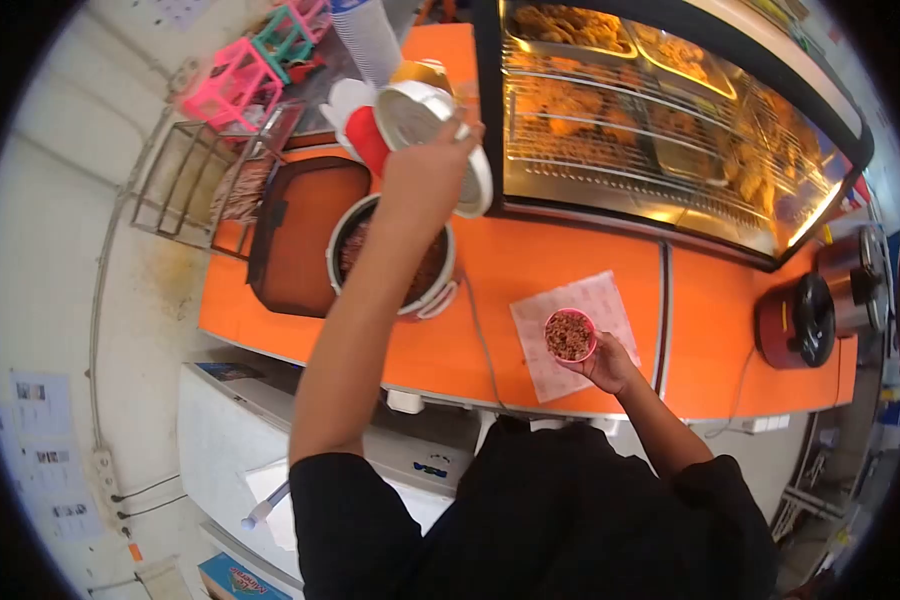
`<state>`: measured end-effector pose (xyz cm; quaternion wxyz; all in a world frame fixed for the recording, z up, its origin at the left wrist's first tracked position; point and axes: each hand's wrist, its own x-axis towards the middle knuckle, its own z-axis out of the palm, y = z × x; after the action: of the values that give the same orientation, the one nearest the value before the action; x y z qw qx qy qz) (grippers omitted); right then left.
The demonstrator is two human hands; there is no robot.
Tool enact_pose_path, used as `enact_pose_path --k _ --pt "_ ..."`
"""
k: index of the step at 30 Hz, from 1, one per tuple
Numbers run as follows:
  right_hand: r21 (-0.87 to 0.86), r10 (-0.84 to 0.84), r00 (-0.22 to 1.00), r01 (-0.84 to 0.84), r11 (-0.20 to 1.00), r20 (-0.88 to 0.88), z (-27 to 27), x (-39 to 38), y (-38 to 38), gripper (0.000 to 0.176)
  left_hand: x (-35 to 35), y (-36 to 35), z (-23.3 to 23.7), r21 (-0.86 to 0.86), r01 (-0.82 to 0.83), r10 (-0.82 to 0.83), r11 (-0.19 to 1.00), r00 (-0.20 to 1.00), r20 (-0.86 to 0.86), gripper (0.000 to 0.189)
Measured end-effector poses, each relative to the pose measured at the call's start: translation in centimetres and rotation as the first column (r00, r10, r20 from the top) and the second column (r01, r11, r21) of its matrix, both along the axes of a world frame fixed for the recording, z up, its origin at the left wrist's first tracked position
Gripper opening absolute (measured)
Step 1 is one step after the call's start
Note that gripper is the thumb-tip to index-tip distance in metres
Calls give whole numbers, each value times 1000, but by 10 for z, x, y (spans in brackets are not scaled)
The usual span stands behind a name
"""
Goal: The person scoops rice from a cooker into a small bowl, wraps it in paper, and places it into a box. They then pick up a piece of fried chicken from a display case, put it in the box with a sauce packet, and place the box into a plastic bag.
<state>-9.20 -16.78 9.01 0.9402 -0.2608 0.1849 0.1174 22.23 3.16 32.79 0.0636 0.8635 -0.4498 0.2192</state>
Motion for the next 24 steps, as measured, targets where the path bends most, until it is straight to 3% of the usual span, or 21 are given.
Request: enact_pose_path --k 3,5,7,9,11,13,15,17,19,21,23,24 --pt "35 -186 983 186 982 -11 -32 -40 -25 61 -27 12 10 -9 -86 85 996 992 -91 45" --pt "46 -232 972 233 971 -27 -48 -58 -37 62 -49 28 15 100 -241 256 965 950 -177 49" --pt "115 -252 966 257 959 -61 -60 -69 -47 62 -68 54 10 140 -332 345 933 936 -77 51" --pt "172 -236 968 246 954 -81 -73 -75 -54 61 -85 78 -3 25 -405 401 914 893 -203 52" --pt "190 -191 979 202 961 -76 -81 -76 -61 62 -109 86 -20 -62 -423 392 904 878 -274 48" --pt "203 -175 981 189 961 -84 -89 -75 -64 63 -127 88 -70 -381 -298 120 875 897 -426 42" --pt "217 -152 984 168 962 -89 -95 -73 -68 64 -157 57 -122 -529 -309 -45 790 832 -553 35" --pt "239 -139 987 155 959 -84 -97 -71 -69 64 -175 27 -184 -401 -393 4 827 718 -696 31" --pt "257 -131 988 146 955 -77 -96 -66 -68 63 -177 -2 -226 -338 -365 63 867 754 -653 27" --pt "162 -109 988 126 979 -107 -93 -60 -64 60 -150 -20 -268 -306 -348 84 886 770 -632 28" --pt "180 -115 986 136 974 -124 -86 -57 -59 58 -139 -33 -275 -269 -329 104 905 786 -610 30" --pt "198 -125 983 151 968 -138 -84 -55 -58 56 -138 -41 -271 -178 -422 312 889 843 -438 33"
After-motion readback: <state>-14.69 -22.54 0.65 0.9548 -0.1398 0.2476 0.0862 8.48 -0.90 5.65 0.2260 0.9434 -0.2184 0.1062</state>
